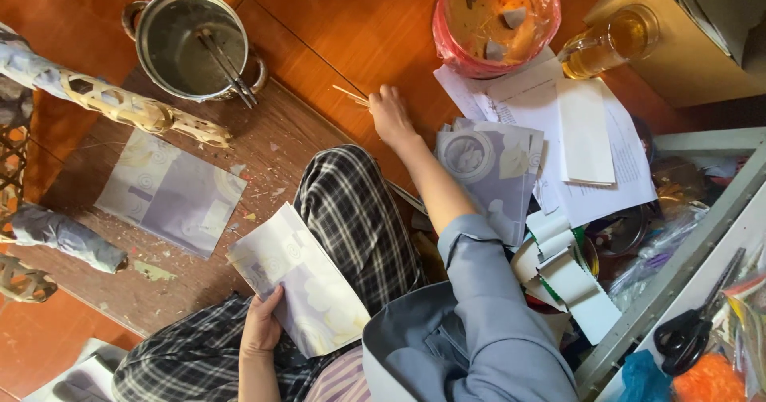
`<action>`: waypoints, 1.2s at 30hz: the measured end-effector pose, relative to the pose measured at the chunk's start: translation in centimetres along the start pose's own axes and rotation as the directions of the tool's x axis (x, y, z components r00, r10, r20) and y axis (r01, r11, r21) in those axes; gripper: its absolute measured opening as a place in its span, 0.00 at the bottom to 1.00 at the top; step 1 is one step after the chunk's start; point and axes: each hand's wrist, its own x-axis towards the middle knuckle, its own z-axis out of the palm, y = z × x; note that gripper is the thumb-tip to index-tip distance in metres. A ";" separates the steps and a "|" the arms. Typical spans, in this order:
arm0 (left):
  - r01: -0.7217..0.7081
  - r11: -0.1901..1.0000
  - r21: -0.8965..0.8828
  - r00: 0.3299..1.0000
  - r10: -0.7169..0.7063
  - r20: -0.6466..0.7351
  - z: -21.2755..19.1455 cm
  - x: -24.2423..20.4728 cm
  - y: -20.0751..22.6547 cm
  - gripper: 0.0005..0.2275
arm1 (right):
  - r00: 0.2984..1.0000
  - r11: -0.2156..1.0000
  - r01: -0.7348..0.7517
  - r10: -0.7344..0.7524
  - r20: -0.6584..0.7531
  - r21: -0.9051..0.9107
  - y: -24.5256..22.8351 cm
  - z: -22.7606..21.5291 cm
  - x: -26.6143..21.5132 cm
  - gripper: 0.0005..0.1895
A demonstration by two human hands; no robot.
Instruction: Applying paper to a bamboo frame using glue and scissors to create a craft animal
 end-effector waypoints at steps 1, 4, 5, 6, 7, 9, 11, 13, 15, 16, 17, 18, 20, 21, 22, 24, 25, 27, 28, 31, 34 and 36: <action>0.001 1.000 -0.001 1.000 -0.001 0.001 0.1 0.0 0.1 0.16 | 1.000 1.000 0.000 0.000 0.000 -0.002 -0.3 -0.6 -0.3 0.07; 0.018 1.000 -0.003 1.000 -0.018 0.000 0.3 0.0 0.3 0.16 | 0.998 0.996 0.064 -0.063 0.010 -0.066 -0.3 -1.6 -1.0 0.09; 0.023 1.000 -0.006 1.000 -0.023 0.008 0.3 0.0 0.3 0.16 | 0.995 0.996 0.081 -0.082 -0.059 -0.034 0.2 -1.5 -1.0 0.05; 0.028 1.000 -0.009 0.999 -0.028 0.016 0.3 0.0 0.3 0.16 | 0.987 0.995 0.100 -0.099 -0.128 -0.003 0.6 -1.4 -0.9 0.05; 0.026 1.000 -0.009 1.000 -0.026 0.017 0.4 0.0 0.4 0.16 | 0.986 0.995 0.101 -0.100 -0.130 -0.004 0.6 -2.3 -1.0 0.05; 0.027 0.999 -0.032 0.999 -0.026 0.019 0.5 -0.1 0.3 0.16 | 0.994 0.889 -0.001 0.050 -0.096 0.457 0.6 -4.2 -1.2 0.05; 0.028 0.999 -0.025 1.000 -0.028 0.014 0.4 0.0 0.3 0.16 | 0.962 0.801 0.061 0.111 -0.249 0.596 -1.0 -7.9 -1.2 0.05; 0.032 0.999 -0.018 0.999 -0.032 0.006 0.4 0.1 0.3 0.16 | 0.906 0.692 0.146 0.195 -0.377 0.707 -2.4 -11.0 -1.8 0.08; 0.040 0.999 -0.005 0.999 -0.040 0.002 0.5 0.1 0.5 0.16 | 0.857 0.355 0.271 0.334 -0.392 0.895 -3.6 -13.8 -3.0 0.07; 0.041 0.999 -0.005 0.999 -0.041 0.000 0.5 -0.3 0.5 0.16 | 0.858 0.354 0.269 0.335 -0.390 0.896 -3.5 -12.8 -3.6 0.07; 0.041 0.999 -0.007 0.999 -0.041 -0.008 0.7 -0.3 0.6 0.16 | 0.819 0.424 0.266 0.374 -0.435 0.866 -3.3 -12.0 -3.9 0.07; 0.041 0.999 -0.009 0.999 -0.042 -0.015 0.9 -0.3 0.7 0.17 | 0.776 0.492 0.257 0.408 -0.481 0.832 -3.1 -11.2 -4.2 0.07; 0.041 0.999 -0.006 0.999 -0.041 -0.006 1.0 -0.4 0.8 0.16 | 0.826 0.537 0.154 0.390 -0.407 0.829 -1.4 -6.7 -4.6 0.08; 0.045 0.999 -0.001 0.999 -0.045 0.000 1.0 -0.4 0.9 0.16 | 0.867 0.581 0.047 0.380 -0.321 0.813 -0.6 -4.4 -4.9 0.10; 0.043 0.999 0.002 0.999 -0.043 0.006 0.9 -0.4 0.8 0.16 | 0.865 0.582 0.049 0.382 -0.326 0.812 -0.4 -4.3 -5.2 0.10; 0.034 0.999 -0.005 0.999 -0.034 -0.008 0.8 -0.3 0.7 0.16 | 0.833 0.569 0.036 0.437 -0.339 0.821 -0.1 -4.0 -5.6 0.09; 0.039 0.999 -0.003 0.999 -0.039 -0.009 0.9 -0.3 0.8 0.16 | 0.833 0.570 0.031 0.440 -0.336 0.821 0.4 -5.7 -5.9 0.09; 0.033 0.999 0.008 0.999 -0.033 -0.029 0.9 -0.1 0.8 0.17 | 0.739 0.704 0.001 0.478 -0.475 0.710 1.2 -8.9 -6.4 0.16; 0.040 0.999 0.009 0.999 -0.040 -0.029 1.1 -0.4 1.0 0.17 | 0.740 0.705 -0.005 0.480 -0.472 0.709 2.9 -10.6 -6.3 0.16; 0.064 0.997 0.032 0.997 -0.062 -0.053 1.2 -0.2 1.1 0.18 | 0.697 0.851 -0.223 0.481 -0.533 0.476 9.4 -14.1 -5.0 0.10; 0.023 0.997 0.072 1.000 -0.024 0.007 -0.1 0.3 0.1 0.16 | 0.807 0.853 -0.521 0.489 -0.330 -0.011 15.3 -15.6 -4.4 0.05; -0.019 0.998 0.060 1.000 0.017 0.019 0.3 0.3 0.5 0.17 | 0.905 0.933 -0.350 0.314 -0.288 -0.082 15.3 -19.2 -4.1 0.32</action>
